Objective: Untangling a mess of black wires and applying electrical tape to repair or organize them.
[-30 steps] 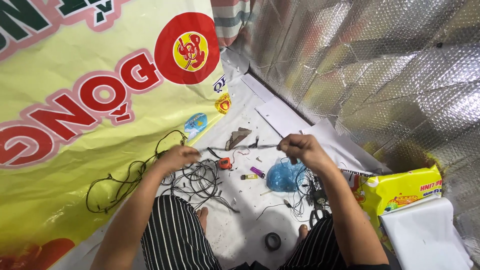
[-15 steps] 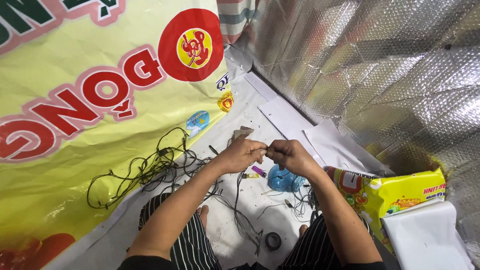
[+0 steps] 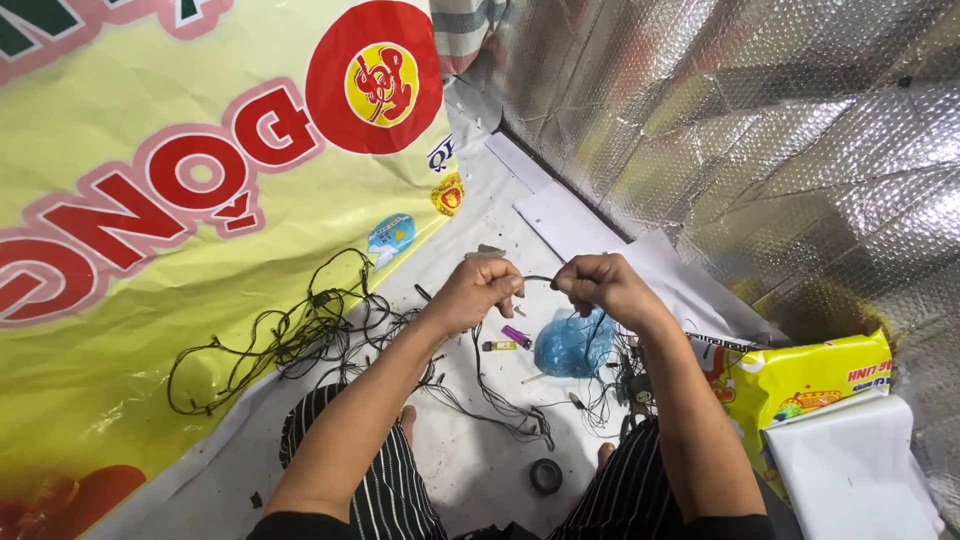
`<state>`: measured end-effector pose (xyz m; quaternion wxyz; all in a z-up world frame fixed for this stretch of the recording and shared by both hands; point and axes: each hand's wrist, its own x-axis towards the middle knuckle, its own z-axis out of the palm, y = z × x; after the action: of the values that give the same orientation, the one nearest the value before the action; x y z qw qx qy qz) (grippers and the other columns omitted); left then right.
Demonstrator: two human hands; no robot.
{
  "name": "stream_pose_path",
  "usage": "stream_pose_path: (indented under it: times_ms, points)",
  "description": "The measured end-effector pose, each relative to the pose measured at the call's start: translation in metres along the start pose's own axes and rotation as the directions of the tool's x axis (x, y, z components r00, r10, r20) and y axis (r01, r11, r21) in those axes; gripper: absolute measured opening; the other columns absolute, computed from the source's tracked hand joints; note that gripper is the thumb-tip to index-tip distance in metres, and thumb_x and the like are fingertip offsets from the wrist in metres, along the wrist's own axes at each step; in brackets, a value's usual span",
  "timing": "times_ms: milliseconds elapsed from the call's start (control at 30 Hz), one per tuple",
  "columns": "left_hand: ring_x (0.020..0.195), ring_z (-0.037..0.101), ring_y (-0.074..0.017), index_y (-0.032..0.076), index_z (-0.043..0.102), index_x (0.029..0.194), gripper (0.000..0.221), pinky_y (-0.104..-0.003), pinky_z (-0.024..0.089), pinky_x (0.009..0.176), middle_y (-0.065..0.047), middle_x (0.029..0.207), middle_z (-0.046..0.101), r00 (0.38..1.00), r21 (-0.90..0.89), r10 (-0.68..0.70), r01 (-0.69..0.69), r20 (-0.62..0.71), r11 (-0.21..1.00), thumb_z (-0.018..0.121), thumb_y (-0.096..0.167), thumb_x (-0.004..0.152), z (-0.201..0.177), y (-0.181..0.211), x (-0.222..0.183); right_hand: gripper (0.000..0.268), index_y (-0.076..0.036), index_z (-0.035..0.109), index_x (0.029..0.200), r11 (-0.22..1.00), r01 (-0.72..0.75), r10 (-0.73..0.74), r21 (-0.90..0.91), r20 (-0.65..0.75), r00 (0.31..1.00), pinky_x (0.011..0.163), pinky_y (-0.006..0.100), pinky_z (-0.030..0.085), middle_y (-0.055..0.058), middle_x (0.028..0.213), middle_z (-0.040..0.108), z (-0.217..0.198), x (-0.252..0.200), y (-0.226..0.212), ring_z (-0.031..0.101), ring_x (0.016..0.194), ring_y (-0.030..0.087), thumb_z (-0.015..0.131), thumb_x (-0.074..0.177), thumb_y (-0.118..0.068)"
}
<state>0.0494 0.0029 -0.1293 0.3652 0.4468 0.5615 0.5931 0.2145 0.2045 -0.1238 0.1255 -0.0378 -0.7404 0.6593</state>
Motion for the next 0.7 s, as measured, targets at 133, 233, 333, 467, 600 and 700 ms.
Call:
stream_pose_path:
  times_ms: [133,233,333,467,600,700]
  points:
    - [0.059,0.070,-0.0156,0.000,0.071,0.092,0.015,-0.027,0.058,0.064,-0.013,0.061,0.068,0.999,-0.023,0.044,-0.045,-0.017,0.999,0.064,0.011,0.100,-0.005,0.011,-0.004,0.009,0.003,0.074,0.092,0.995,0.053,-0.053,-0.088,0.007,0.999,0.046,0.026,0.048,0.009,0.059,0.062,0.000,-0.002,-0.011,0.057,0.047,0.013,0.070,0.092,-0.006]
    - [0.060,0.071,-0.0166,-0.002,0.071,0.093,0.016,-0.027,0.058,0.065,-0.013,0.062,0.068,1.000,-0.066,0.025,-0.023,0.017,0.998,0.063,0.010,0.100,-0.011,-0.002,-0.003,0.011,0.002,0.075,0.094,0.975,0.089,-0.090,-0.204,0.004,0.996,0.048,0.027,0.047,0.010,0.060,0.063,0.007,-0.005,-0.024,0.056,0.050,0.014,0.069,0.094,-0.006]
    - [0.063,0.072,-0.0183,-0.004,0.071,0.095,0.019,-0.027,0.058,0.068,-0.016,0.064,0.070,0.997,-0.088,-0.004,0.011,0.077,0.996,0.062,0.012,0.102,-0.014,-0.003,-0.007,0.012,0.000,0.076,0.095,0.943,0.108,-0.109,-0.313,0.013,0.994,0.054,0.031,0.050,0.012,0.062,0.066,0.010,-0.009,-0.028,0.059,0.054,0.017,0.068,0.096,-0.009]
    - [0.076,0.076,-0.0193,-0.003,0.073,0.106,0.037,-0.032,0.060,0.077,-0.018,0.078,0.075,0.988,-0.140,-0.084,0.101,0.126,0.985,0.058,0.031,0.105,-0.013,0.009,-0.012,0.012,-0.002,0.076,0.094,0.908,0.110,-0.107,-0.404,0.029,0.994,0.060,0.035,0.054,0.013,0.065,0.068,0.014,-0.015,-0.033,0.065,0.059,0.022,0.067,0.096,-0.011]
    - [0.082,0.076,-0.0210,-0.002,0.074,0.109,0.039,-0.035,0.061,0.081,-0.018,0.087,0.076,0.984,-0.136,-0.087,0.109,0.156,0.985,0.058,0.033,0.106,-0.013,0.000,-0.006,0.012,-0.003,0.077,0.093,0.894,0.122,-0.110,-0.432,0.053,0.993,0.062,0.035,0.055,0.013,0.065,0.069,0.024,-0.017,-0.040,0.068,0.061,0.024,0.068,0.096,-0.012]
    - [0.075,0.076,-0.0195,-0.002,0.073,0.103,0.026,-0.031,0.062,0.076,-0.015,0.077,0.075,0.982,-0.167,-0.100,0.126,0.158,0.978,0.060,0.021,0.104,-0.006,-0.002,-0.004,0.013,-0.002,0.075,0.090,0.884,0.137,-0.109,-0.446,0.089,0.990,0.061,0.037,0.054,0.015,0.062,0.068,0.028,-0.018,-0.045,0.067,0.059,0.026,0.067,0.095,-0.011]
